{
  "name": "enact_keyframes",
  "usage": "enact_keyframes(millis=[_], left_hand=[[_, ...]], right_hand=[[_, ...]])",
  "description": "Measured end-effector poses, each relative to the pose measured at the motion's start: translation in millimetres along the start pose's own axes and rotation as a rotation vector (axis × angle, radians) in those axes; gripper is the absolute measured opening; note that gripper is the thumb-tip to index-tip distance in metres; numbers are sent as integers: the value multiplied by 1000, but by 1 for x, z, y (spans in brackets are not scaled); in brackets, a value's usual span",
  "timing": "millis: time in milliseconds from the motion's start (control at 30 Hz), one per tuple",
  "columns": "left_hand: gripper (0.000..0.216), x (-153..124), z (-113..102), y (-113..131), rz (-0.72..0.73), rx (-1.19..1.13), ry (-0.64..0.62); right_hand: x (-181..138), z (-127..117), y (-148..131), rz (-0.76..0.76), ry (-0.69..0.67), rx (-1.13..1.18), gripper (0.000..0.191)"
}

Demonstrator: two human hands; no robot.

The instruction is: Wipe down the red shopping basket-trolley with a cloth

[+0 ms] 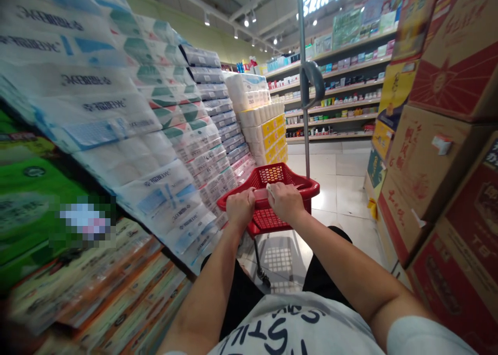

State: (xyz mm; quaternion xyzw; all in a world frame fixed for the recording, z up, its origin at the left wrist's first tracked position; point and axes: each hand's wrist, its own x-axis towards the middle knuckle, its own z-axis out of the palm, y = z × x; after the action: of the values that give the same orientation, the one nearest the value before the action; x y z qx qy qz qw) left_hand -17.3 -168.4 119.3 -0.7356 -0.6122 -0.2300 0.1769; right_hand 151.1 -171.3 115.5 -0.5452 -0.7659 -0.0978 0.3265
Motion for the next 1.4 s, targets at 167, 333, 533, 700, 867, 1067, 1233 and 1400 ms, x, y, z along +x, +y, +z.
enact_keyframes(millis=[167,333,533,700,867,1067,1233,1400], left_hand=[[40,1,0,1,8,2,-6],[39,-1,3,0,-5,3,12],[36,-2,2,2,-14,8,13],[36,-2,1,4,-5,-5,25],[36,-4,1,3,-14,-10,36],[36,-3,2,3,-3,-13,41],[39,-1,4,1,3,4,49],[41,3,5,-2,19,9,44]], right_hand=[[26,-8,2,152,-209,0,39],[3,1,3,18,30,-1,36],[4,-3,5,14,-38,-31,34],[25,-10,5,170,-214,-43,43],[-3,1,6,-17,83,-31,39],[10,-4,8,54,-60,-80,38],[10,-1,10,68,-5,-15,36],[-5,1,11,-72,88,6,37]])
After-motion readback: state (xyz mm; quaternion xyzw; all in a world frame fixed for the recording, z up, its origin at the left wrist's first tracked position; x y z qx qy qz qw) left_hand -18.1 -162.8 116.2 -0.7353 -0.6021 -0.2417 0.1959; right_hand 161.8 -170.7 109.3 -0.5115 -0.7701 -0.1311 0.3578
